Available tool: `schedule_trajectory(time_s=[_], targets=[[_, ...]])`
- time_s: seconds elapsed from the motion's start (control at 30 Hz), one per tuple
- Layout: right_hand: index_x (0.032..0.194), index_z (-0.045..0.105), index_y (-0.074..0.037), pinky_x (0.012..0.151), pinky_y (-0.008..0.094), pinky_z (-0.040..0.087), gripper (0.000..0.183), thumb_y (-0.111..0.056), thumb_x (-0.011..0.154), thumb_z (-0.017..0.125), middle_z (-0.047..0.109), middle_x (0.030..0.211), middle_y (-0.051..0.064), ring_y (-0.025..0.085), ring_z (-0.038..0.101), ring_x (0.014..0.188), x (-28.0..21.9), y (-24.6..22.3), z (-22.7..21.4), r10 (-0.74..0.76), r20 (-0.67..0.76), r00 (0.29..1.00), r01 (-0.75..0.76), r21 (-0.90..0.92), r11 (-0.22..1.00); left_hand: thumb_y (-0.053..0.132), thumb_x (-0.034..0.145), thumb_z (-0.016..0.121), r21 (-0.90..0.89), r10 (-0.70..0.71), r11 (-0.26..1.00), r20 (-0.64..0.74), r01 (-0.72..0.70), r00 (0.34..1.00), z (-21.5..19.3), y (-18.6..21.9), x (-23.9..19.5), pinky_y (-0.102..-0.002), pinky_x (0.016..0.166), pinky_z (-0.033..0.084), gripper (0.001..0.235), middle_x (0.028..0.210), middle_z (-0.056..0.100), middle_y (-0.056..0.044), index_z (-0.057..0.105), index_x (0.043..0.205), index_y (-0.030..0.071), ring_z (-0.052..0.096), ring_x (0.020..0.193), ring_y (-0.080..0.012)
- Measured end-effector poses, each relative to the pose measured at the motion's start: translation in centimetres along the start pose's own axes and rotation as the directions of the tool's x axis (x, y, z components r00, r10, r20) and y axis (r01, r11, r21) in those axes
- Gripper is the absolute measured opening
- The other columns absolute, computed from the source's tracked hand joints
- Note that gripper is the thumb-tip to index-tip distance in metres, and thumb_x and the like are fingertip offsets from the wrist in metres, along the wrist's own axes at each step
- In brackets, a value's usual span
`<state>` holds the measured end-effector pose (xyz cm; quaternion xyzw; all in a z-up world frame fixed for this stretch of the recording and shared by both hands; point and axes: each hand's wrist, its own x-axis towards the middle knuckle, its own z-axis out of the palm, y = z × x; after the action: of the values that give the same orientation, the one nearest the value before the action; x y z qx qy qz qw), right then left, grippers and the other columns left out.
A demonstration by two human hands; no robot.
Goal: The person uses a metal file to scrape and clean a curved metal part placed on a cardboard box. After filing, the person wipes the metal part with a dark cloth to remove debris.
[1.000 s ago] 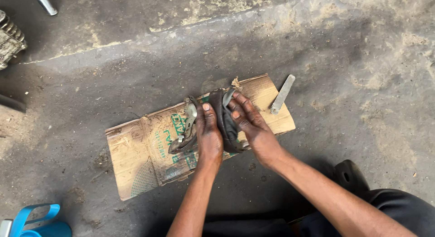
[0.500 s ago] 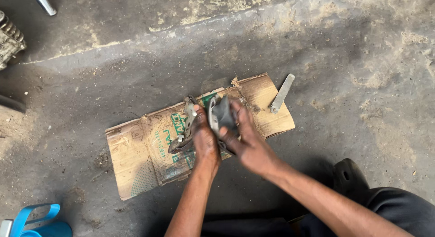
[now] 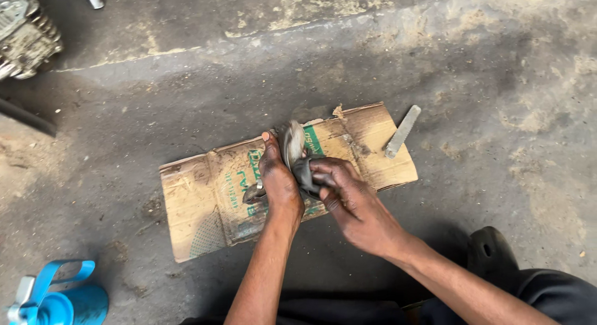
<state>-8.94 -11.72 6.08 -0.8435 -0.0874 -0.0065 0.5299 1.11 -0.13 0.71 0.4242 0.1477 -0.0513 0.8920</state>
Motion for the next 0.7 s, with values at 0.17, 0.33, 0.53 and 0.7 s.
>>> schedule_trajectory(time_s=[0.17, 0.33, 0.53, 0.7], targets=[[0.145, 0.047, -0.008, 0.108, 0.042, 0.051, 0.068, 0.014, 0.081, 0.052, 0.053, 0.134, 0.015, 0.028, 0.058, 0.13, 0.2, 1.0, -0.7, 0.015, 0.105, 0.994, -0.011, -0.041, 0.999, 0.049, 0.108, 0.039, 0.078, -0.01, 0.997, 0.027, 0.007, 1.0, -0.4, 0.1, -0.1, -0.033, 0.064, 0.05, 0.055, 0.076, 0.067, -0.003, 0.069, 0.103, 0.003, 0.06, 0.069, -0.0163], [0.146, 0.051, -0.015, 0.113, 0.062, 0.032, 0.079, 0.006, 0.071, 0.064, 0.063, 0.108, 0.0, 0.028, 0.051, 0.129, 0.8, 2.5, -2.5, -0.035, 0.169, 0.985, 0.145, -0.7, 0.699, 0.051, 0.106, 0.038, 0.019, -0.014, 1.0, 0.01, 0.013, 1.0, -1.2, 1.8, 0.8, -0.032, 0.065, 0.056, 0.055, 0.069, 0.064, -0.007, 0.067, 0.099, 0.005, 0.064, 0.064, -0.0153], [0.144, 0.048, -0.028, 0.105, 0.044, 0.052, 0.074, 0.008, 0.08, 0.056, 0.054, 0.13, 0.01, 0.025, 0.055, 0.122, 0.5, 1.9, -1.3, 0.219, 0.19, 0.957, -0.137, -0.368, 0.92, 0.05, 0.104, 0.045, -0.062, -0.004, 0.998, -0.034, 0.002, 0.999, -0.6, 1.5, 0.6, -0.033, 0.052, 0.05, 0.052, 0.066, 0.064, -0.008, 0.067, 0.096, 0.003, 0.058, 0.052, -0.0172], [0.146, 0.049, -0.031, 0.117, 0.058, 0.03, 0.078, 0.006, 0.079, 0.064, 0.054, 0.147, 0.006, 0.031, 0.04, 0.141, 1.8, 2.8, -2.9, 0.237, 0.258, 0.937, -0.033, -0.608, 0.793, 0.052, 0.105, 0.046, 0.008, -0.057, 0.998, -0.064, 0.058, 0.996, -0.4, 1.5, 0.0, -0.031, 0.052, 0.049, 0.054, 0.067, 0.063, -0.006, 0.067, 0.095, 0.004, 0.057, 0.052, -0.0155]])
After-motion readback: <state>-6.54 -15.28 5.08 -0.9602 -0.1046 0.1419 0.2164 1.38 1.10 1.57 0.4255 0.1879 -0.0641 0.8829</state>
